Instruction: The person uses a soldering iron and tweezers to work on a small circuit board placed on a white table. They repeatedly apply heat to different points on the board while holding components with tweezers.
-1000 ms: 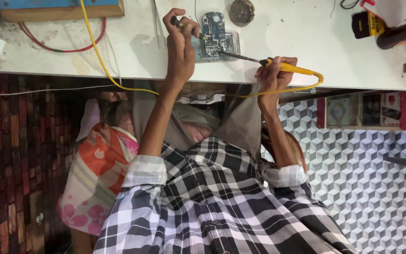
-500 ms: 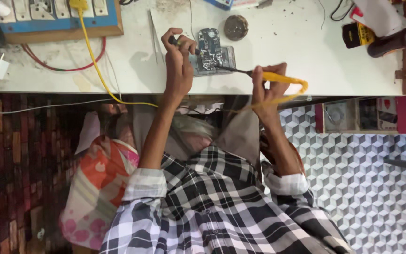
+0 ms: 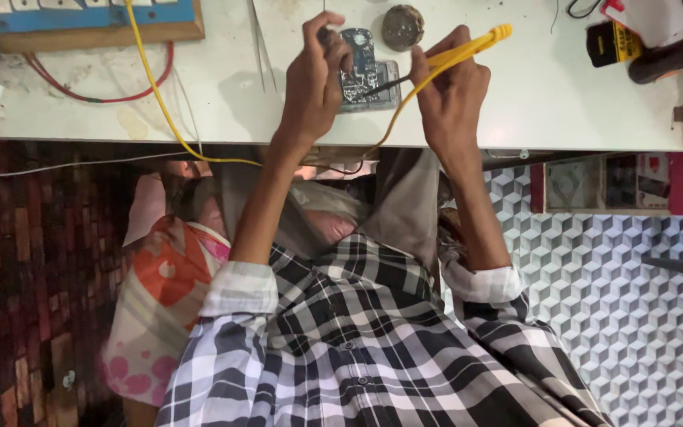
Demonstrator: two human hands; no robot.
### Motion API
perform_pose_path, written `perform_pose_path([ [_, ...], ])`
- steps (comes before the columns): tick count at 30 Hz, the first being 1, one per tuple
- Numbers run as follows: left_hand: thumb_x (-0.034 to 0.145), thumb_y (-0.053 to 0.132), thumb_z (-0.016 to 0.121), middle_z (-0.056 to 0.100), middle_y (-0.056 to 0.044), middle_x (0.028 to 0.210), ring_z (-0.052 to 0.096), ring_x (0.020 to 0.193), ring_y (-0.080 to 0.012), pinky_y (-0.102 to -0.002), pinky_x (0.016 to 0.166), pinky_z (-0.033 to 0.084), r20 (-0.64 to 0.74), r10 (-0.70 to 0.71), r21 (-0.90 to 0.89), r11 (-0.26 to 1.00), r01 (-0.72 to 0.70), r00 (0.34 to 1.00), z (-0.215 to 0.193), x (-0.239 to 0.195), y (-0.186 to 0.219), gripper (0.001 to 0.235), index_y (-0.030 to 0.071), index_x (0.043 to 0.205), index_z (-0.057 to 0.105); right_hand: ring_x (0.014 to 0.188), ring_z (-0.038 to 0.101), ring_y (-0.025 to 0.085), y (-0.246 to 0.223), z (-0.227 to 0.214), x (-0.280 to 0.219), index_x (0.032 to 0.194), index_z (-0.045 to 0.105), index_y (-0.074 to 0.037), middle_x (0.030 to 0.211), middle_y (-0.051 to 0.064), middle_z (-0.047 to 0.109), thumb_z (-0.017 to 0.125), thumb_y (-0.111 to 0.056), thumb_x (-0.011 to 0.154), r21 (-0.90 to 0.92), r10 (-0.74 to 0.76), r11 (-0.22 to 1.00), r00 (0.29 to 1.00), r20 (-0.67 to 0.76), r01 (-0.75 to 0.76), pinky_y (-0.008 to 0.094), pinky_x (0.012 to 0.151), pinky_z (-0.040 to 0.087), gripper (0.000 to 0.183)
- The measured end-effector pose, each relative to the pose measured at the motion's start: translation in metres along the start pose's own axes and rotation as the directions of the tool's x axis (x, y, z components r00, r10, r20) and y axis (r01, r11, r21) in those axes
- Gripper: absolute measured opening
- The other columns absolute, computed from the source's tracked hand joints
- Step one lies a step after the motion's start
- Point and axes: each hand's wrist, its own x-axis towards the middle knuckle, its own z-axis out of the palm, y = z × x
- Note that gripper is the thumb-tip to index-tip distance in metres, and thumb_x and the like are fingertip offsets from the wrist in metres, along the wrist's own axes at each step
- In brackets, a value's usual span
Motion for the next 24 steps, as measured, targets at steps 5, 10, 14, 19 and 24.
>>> perform_pose_path([
  [5, 0.117, 0.008, 0.045, 0.062, -0.012, 0.094, 0.065, 0.084, -0.0234, -0.034, 0.081, 0.054, -0.025, -0.010, -0.050, 0.999, 0.008, 1.000, 0.021, 0.006, -0.014, 0.039, 0.008, 0.152, 0.027, 0.049, 0.047, 0.012, -0.002, 0.010, -0.011, 0.095, 0.059, -0.002, 0.063, 0.008, 0.058, 0.078, -0.021, 0.105, -0.174, 0.107, 0.977, 0.989, -0.104, -0.124, 0.030, 0.051, 0.035, 0.028],
  [10, 0.121, 0.019, 0.038, 0.057, -0.008, 0.085, 0.056, 0.072, -0.0195, -0.035, 0.074, 0.048, -0.117, -0.042, -0.069, 0.997, 0.034, 0.992, 0.028, 0.003, -0.032, 0.037, 0.007, 0.152, 0.024, 0.073, 0.057, 0.009, 0.001, -0.003, -0.023, 0.107, 0.056, -0.002, 0.086, 0.006, 0.064, 0.071, -0.020, 0.115, 0.054, 0.176, 0.983, 0.984, -0.007, -0.175, 0.026, 0.063, 0.045, 0.024],
  [14, 0.120, 0.021, 0.035, 0.054, -0.006, 0.081, 0.051, 0.072, -0.0177, -0.034, 0.070, 0.044, -0.148, -0.062, -0.132, 0.990, 0.042, 0.987, 0.026, -0.001, -0.046, 0.044, 0.006, 0.157, 0.017, 0.081, 0.061, 0.012, -0.008, -0.016, -0.066, 0.117, 0.054, -0.002, 0.094, 0.008, 0.064, 0.069, -0.023, 0.114, 0.008, 0.054, 0.999, 0.979, -0.195, -0.053, 0.027, 0.067, 0.049, 0.026],
  [19, 0.122, 0.024, 0.035, 0.053, -0.006, 0.084, 0.049, 0.074, -0.0160, -0.031, 0.070, 0.045, -0.171, -0.023, -0.133, 0.991, 0.000, 0.985, 0.030, 0.001, -0.049, 0.045, 0.008, 0.159, 0.015, 0.056, 0.055, 0.010, 0.012, -0.016, -0.084, 0.120, 0.045, -0.006, 0.077, 0.003, 0.054, 0.066, -0.042, 0.105, 0.308, -0.012, 0.940, 0.917, -0.399, 0.146, 0.023, 0.048, 0.044, 0.044],
  [24, 0.122, 0.033, 0.034, 0.051, -0.006, 0.080, 0.049, 0.072, -0.0142, -0.031, 0.070, 0.044, -0.145, -0.024, -0.092, 0.996, 0.010, 0.989, 0.027, -0.007, -0.042, 0.042, 0.013, 0.158, 0.026, 0.052, 0.052, 0.015, 0.067, -0.003, -0.072, 0.111, 0.051, -0.004, 0.072, 0.007, 0.053, 0.057, -0.038, 0.109, 0.688, 0.437, 0.726, 0.782, -0.445, -0.014, 0.027, 0.041, 0.041, 0.035],
])
